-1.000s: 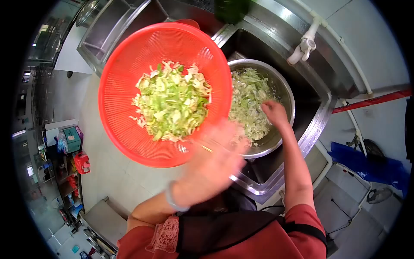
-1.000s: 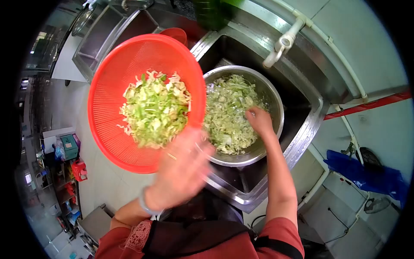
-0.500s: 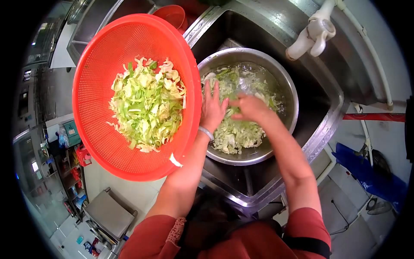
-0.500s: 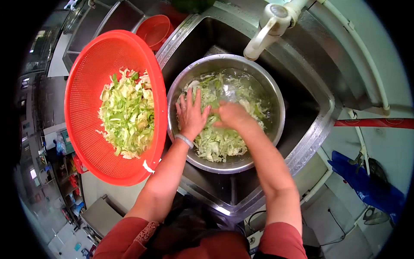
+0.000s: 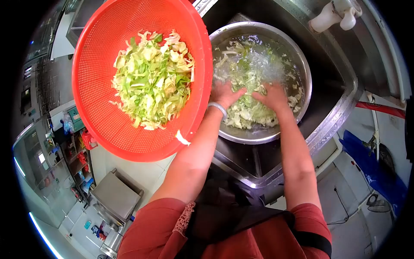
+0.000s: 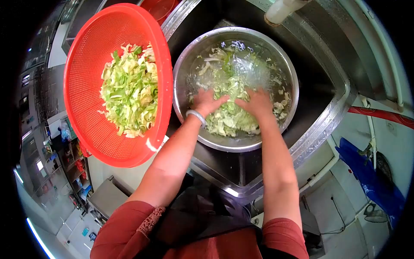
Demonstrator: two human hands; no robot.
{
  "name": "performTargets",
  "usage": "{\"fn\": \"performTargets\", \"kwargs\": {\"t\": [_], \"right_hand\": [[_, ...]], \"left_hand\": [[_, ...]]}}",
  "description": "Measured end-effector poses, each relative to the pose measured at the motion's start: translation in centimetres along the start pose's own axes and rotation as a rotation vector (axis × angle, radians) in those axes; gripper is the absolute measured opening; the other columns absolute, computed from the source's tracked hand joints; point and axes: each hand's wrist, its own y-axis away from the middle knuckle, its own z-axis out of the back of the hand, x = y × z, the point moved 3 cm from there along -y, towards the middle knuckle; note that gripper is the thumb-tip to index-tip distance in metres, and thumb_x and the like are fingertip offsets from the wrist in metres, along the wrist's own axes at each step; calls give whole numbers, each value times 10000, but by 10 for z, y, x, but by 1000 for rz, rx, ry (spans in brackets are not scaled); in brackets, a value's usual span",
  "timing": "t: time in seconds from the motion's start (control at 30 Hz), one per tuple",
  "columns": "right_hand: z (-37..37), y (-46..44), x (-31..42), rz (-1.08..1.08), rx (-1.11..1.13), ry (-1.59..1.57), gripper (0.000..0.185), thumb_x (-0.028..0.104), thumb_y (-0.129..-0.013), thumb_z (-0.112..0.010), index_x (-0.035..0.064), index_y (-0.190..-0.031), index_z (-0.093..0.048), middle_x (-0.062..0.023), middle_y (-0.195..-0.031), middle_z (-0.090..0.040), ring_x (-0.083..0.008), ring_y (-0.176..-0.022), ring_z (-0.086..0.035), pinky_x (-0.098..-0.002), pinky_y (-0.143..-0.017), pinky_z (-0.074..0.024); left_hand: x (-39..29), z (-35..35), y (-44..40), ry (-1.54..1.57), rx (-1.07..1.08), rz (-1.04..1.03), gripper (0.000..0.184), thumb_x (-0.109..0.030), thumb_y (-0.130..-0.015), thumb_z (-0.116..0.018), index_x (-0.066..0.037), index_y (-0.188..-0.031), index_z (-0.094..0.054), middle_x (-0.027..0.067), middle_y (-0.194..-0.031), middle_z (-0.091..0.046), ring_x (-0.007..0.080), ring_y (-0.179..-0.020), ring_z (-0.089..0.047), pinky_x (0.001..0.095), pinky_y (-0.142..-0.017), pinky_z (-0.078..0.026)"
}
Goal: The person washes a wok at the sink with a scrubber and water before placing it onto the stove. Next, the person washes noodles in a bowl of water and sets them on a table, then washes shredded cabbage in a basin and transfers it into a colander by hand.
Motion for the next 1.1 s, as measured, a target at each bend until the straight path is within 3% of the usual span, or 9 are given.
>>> {"fn": "performTargets", "kwargs": {"t": [0.17,0.23,0.37,0.43,0.5,0.6,0.73,0.83,1.1], "right_hand": [[-47,28,-4,-90,-68,-245,764,586,-727,-654,78,-1284,-529,-348,-1313,-402,-429,-1234,-409,-448,-1042,-324],[-58,38,6,-381,-32,-754,758,552,-747,-665,-11,-1238,-541,-317,-1317,-421,-397,-1231,-421,-421,-1028,-348],[-82,43,27,-689,-107,-1383,807,465,-735,-717,-111,-1243,-469,-217,-1191,-549,-282,-1065,-550,-373,-876,-463],[-81,40,34,-660,-123,-1504,782,424,-745,-719,-128,-1231,-453,-215,-1144,-564,-266,-1029,-558,-387,-823,-476],[-53,51,49,-648,-232,-1453,881,438,-719,-735,-130,-1292,-381,-235,-1250,-502,-295,-1119,-511,-369,-923,-418],[-8,78,65,-529,-424,-1495,699,328,-749,-728,-126,-1208,-461,-209,-1148,-567,-277,-1019,-555,-357,-878,-439],[41,100,84,-258,-636,-1560,515,262,-794,-686,-97,-1135,-547,-172,-1120,-599,-236,-987,-574,-338,-857,-449],[51,104,80,-449,-670,-1383,341,129,-855,-618,-38,-1148,-566,-140,-1080,-619,-205,-937,-593,-328,-827,-478],[155,193,155,193,-787,-1640,290,154,-916,-524,-23,-1145,-552,-117,-1054,-621,-189,-910,-626,-302,-771,-521]], "left_hand": [[7,-47,2,340,82,67,817,-635,-742,-576,-30,-1284,-495,325,-1313,-397,419,-1204,-441,422,-1024,-353],[7,-60,6,463,78,127,782,-565,-781,-590,31,-1275,-481,307,-1234,-494,383,-1149,-505,403,-995,-382],[-11,-66,16,1376,264,393,509,-365,-883,-588,45,-1180,-538,175,-1154,-580,270,-1012,-579,376,-859,-480],[-13,-87,9,1792,331,311,456,-362,-884,-592,36,-1104,-561,146,-1094,-604,235,-959,-588,384,-798,-495],[-29,-61,32,1756,259,335,411,-347,-878,-606,28,-1045,-572,123,-998,-624,212,-902,-590,371,-772,-489],[-58,-3,77,1613,-17,228,392,-298,-869,-607,50,-1047,-577,119,-937,-628,193,-851,-584,339,-749,-470],[-77,9,79,1680,-6,17,423,-280,-834,-643,55,-1078,-555,137,-1000,-615,188,-909,-566,345,-772,-463],[-80,12,83,1616,-64,1,335,-260,-847,-650,18,-1028,-605,103,-964,-641,160,-860,-591,307,-750,-475],[-103,154,194,1819,3,-476,273,-133,-869,-606,-13,-1112,-573,66,-1037,-627,121,-910,-586,260,-785,-488]]}}
